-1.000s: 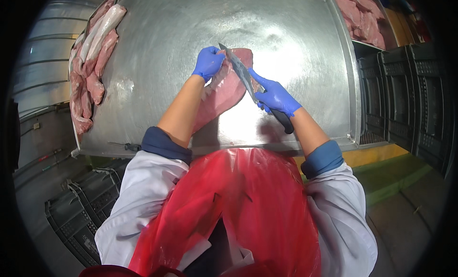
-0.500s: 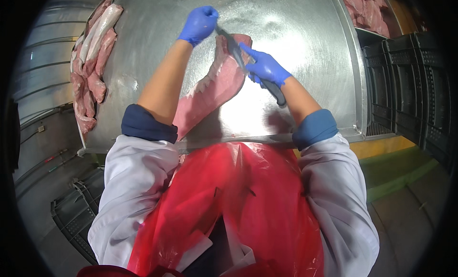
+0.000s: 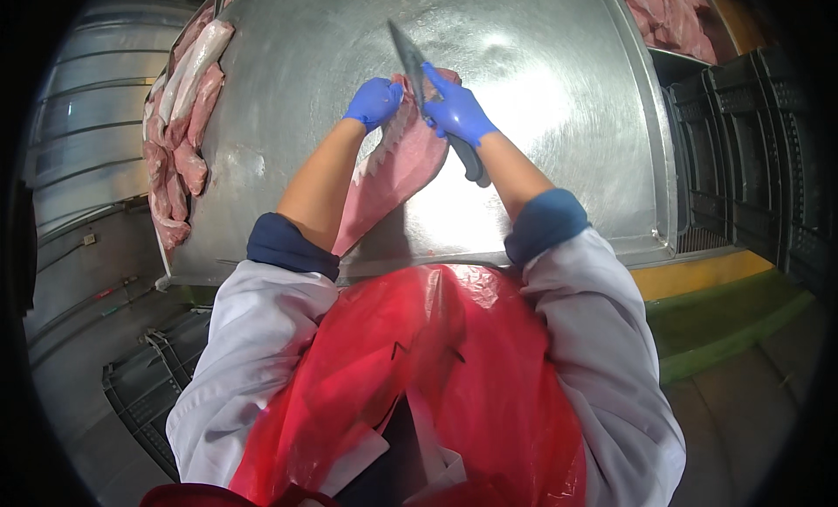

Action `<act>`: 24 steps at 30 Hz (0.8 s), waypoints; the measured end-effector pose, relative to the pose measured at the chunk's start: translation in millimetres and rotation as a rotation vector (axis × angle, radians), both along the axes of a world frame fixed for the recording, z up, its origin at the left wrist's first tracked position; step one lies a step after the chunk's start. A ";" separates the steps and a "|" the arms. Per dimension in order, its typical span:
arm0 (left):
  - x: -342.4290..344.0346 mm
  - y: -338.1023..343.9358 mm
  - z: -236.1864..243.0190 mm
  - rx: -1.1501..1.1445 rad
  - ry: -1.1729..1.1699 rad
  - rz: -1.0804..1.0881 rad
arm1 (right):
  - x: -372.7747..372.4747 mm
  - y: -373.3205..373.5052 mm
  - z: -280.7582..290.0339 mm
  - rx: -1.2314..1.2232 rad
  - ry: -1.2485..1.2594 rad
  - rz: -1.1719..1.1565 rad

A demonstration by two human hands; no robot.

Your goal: The person trims fat and connective tissue from large cuts of raw meat using a knife. They repeatedly pick up pieces from a pile, trim them on a stainless steel table, and place the trimmed meat into a bin.

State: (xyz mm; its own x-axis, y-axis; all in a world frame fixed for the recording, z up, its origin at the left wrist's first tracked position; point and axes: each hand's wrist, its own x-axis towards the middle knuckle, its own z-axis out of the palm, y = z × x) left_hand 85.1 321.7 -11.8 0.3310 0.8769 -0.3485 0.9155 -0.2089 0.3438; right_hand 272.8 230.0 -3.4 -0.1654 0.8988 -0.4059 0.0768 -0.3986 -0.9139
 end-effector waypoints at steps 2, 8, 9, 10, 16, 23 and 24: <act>7.1 -2.4 8.0 0.088 0.080 -0.081 | 13.8 -3.8 3.3 -0.021 -0.063 0.187; 19.8 -4.5 31.4 0.123 0.147 -0.072 | 52.3 -43.4 3.6 -0.071 0.055 0.311; 25.8 -6.8 40.2 0.112 0.172 -0.102 | 40.8 -23.2 15.9 -0.070 -0.021 0.311; 34.8 -7.1 49.8 0.101 0.192 -0.140 | 31.5 -2.3 -4.4 -0.005 -0.017 0.288; 35.3 4.1 61.9 0.128 0.231 -0.184 | 62.8 -41.2 9.3 -0.094 0.124 0.369; 67.2 26.6 65.3 0.206 0.175 -0.372 | 15.7 13.0 -6.9 0.019 0.138 0.125; 69.4 31.7 65.9 0.190 0.172 -0.345 | 14.2 5.7 -16.5 -0.004 0.115 0.099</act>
